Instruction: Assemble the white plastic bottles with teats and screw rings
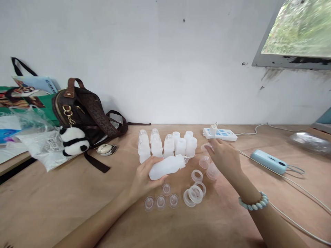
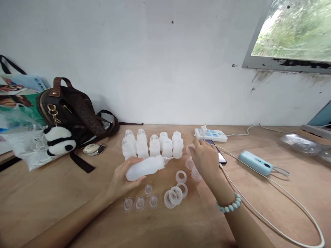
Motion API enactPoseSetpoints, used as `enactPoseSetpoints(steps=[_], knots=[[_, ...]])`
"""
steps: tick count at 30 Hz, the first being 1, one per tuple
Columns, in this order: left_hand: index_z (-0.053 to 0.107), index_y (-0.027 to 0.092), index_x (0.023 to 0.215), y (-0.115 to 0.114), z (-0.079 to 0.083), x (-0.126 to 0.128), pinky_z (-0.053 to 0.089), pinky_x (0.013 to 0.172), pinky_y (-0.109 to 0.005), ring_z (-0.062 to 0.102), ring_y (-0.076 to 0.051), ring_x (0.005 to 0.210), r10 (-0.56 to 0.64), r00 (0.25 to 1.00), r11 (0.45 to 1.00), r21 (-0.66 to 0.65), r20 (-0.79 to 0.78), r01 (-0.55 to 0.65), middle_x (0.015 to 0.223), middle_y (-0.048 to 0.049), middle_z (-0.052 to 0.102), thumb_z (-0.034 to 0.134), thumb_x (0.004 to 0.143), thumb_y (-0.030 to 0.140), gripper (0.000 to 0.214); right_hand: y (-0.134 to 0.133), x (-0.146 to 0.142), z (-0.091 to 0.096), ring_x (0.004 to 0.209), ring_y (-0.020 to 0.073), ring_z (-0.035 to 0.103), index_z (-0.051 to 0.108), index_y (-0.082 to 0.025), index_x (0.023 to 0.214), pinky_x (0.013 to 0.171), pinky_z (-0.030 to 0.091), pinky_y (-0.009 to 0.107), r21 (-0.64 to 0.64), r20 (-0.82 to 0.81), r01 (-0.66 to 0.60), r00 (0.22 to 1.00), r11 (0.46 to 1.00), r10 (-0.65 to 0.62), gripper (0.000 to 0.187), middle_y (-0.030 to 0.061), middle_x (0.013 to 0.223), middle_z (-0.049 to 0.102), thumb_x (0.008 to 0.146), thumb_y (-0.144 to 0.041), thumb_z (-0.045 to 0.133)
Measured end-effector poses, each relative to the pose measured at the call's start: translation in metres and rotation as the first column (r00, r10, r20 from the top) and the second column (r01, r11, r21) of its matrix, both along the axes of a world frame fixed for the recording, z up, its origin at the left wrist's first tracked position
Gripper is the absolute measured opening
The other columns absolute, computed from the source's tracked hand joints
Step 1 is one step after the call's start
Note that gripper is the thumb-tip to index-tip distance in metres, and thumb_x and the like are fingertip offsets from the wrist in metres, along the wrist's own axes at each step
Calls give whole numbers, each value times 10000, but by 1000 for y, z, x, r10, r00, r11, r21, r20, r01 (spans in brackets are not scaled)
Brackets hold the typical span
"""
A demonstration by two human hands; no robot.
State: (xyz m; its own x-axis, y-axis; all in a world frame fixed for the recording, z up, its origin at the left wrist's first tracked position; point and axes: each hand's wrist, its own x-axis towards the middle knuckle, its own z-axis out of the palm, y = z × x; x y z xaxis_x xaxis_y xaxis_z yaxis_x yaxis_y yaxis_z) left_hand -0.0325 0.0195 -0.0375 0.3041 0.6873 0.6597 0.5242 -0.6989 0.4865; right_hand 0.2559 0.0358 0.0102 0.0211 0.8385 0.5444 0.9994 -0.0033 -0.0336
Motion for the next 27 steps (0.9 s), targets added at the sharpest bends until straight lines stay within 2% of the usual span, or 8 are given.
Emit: enactPoseSetpoints(steps=[3, 6, 8, 11, 14, 19, 23, 27], knots=[[617, 178, 1086, -1, 2, 1, 537, 813, -241, 667, -151, 884, 57, 997, 995, -82, 57, -52, 1005, -55, 715, 693, 770, 385, 385, -3, 2, 9, 738, 195, 652, 641, -169, 1056, 644, 454, 296, 172, -417, -202, 872, 964, 257, 274, 87, 927, 700, 925, -384, 532], [621, 186, 1069, -1, 2, 3, 522, 781, -228, 656, -140, 845, 84, 990, 984, -169, 112, -64, 977, -30, 714, 694, 756, 380, 375, -4, -4, 7, 616, 142, 618, 626, -168, 1124, 578, 489, 271, 147, -732, -512, 519, 846, 441, 370, 57, 828, 682, 898, -452, 557], [627, 189, 1055, -1, 2, 4, 514, 777, -226, 649, -137, 824, 79, 988, 978, -201, 135, -51, 956, -21, 715, 694, 746, 376, 367, -4, -11, 3, 610, 119, 599, 616, -174, 1167, 565, 501, 264, 126, -821, -649, 356, 750, 446, 400, 64, 891, 680, 885, -456, 580], [633, 189, 1042, -1, 2, 4, 507, 772, -223, 642, -132, 806, 61, 987, 975, -221, 151, -26, 947, -17, 714, 696, 733, 364, 360, -5, -21, 0, 678, 105, 593, 635, -191, 1151, 597, 530, 252, 133, -853, -764, 236, 631, 465, 347, 76, 1002, 655, 882, -409, 603], [638, 185, 1027, -1, 2, 3, 498, 748, -212, 637, -130, 803, 38, 987, 974, -229, 156, -1, 938, -15, 711, 701, 721, 363, 359, -6, -28, 4, 771, 116, 602, 642, -199, 1098, 627, 554, 237, 142, -847, -824, 186, 549, 498, 276, 67, 1020, 622, 886, -371, 601], [633, 180, 1028, -1, 0, 4, 484, 692, -194, 613, -111, 733, -17, 989, 957, -284, 147, 58, 890, -8, 700, 702, 723, 389, 376, -11, -36, 1, 889, 136, 626, 619, -214, 1131, 718, 553, 247, 58, -830, -876, 223, 478, 511, 275, 51, 1070, 646, 895, -354, 601], [636, 174, 1027, -2, -4, 6, 485, 688, -195, 603, -107, 718, -43, 992, 948, -309, 120, 79, 888, -12, 695, 695, 726, 388, 374, -12, -43, -18, 1073, 184, 630, 649, -253, 1193, 856, 550, 285, 71, -839, -855, 226, 513, 494, 473, 36, 1177, 672, 751, -355, 780], [636, 182, 1049, -3, -8, 7, 497, 723, -209, 624, -123, 773, -45, 995, 941, -329, 87, 71, 928, -18, 697, 709, 723, 390, 393, -13, -47, -30, 1038, 196, 660, 698, -237, 1123, 906, 545, 322, 83, -846, -814, 247, 575, 472, 487, 40, 1115, 709, 670, -352, 836]])
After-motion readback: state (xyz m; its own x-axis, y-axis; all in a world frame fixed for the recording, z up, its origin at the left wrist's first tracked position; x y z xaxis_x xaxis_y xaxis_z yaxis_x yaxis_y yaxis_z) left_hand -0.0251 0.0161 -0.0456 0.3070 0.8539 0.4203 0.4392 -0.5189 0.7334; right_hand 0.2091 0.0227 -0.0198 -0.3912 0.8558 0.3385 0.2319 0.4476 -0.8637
